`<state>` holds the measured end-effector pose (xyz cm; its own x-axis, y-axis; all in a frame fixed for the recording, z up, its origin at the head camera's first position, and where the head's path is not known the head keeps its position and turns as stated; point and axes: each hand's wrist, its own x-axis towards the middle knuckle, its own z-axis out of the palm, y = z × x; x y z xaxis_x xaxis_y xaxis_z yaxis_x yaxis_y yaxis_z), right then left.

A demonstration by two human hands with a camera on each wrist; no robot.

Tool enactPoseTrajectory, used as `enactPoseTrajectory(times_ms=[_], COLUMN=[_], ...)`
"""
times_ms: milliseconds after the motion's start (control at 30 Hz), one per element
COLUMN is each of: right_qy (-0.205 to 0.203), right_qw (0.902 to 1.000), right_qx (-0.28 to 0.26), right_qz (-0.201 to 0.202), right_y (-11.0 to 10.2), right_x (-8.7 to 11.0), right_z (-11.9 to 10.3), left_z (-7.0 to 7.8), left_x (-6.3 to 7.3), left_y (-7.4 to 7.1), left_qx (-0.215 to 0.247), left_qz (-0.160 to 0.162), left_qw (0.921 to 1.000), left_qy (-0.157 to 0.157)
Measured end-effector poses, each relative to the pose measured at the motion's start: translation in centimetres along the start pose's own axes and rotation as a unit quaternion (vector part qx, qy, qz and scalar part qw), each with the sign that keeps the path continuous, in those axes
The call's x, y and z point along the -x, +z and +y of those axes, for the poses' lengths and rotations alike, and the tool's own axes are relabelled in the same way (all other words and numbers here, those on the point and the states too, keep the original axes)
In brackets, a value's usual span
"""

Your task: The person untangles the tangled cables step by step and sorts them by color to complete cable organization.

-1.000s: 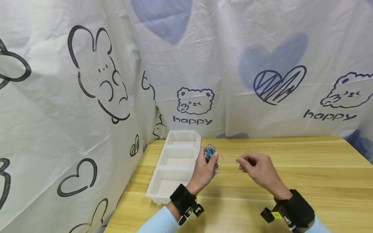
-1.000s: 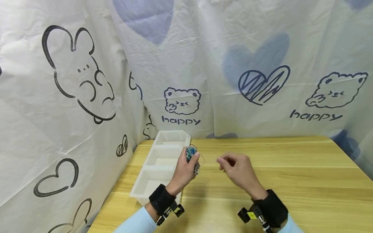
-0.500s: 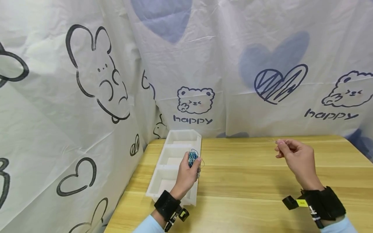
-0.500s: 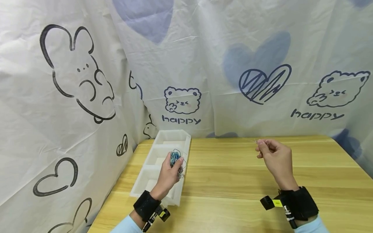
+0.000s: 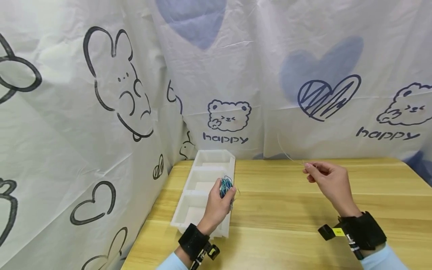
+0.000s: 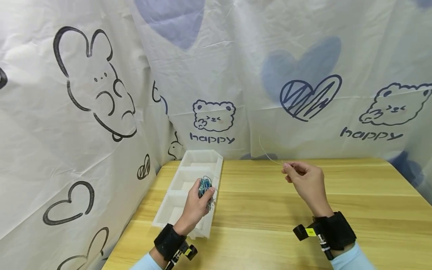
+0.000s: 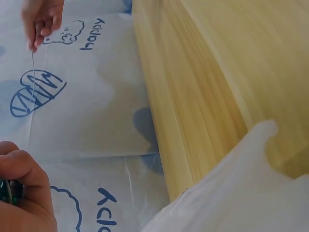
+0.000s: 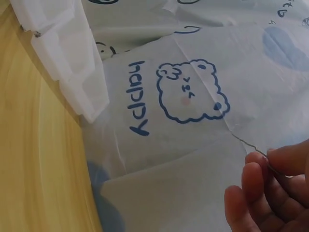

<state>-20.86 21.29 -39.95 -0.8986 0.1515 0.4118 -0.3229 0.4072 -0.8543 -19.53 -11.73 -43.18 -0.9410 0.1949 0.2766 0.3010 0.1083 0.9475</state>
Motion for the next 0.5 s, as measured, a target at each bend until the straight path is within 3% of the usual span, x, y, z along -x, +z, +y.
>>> enactPoseTrajectory(times_ms=[233, 500], right_qy=[-0.023, -0.049], right_qw=[0.9978, 0.9897], right_qx=[-0.024, -0.042], right_qz=[-0.057, -0.128], right_y=[2.9, 6.5], right_x=[-0.4, -0.4], right_z=[-0.9, -1.7], left_z=[0.4, 1.0], left_x=[1.2, 2.0], left_y=[0.4, 0.4], left_qx=[-0.012, -0.013], left_qz=[-0.019, -0.01], left_qw=[0.9997, 0.9998], left_qy=[0.009, 0.013])
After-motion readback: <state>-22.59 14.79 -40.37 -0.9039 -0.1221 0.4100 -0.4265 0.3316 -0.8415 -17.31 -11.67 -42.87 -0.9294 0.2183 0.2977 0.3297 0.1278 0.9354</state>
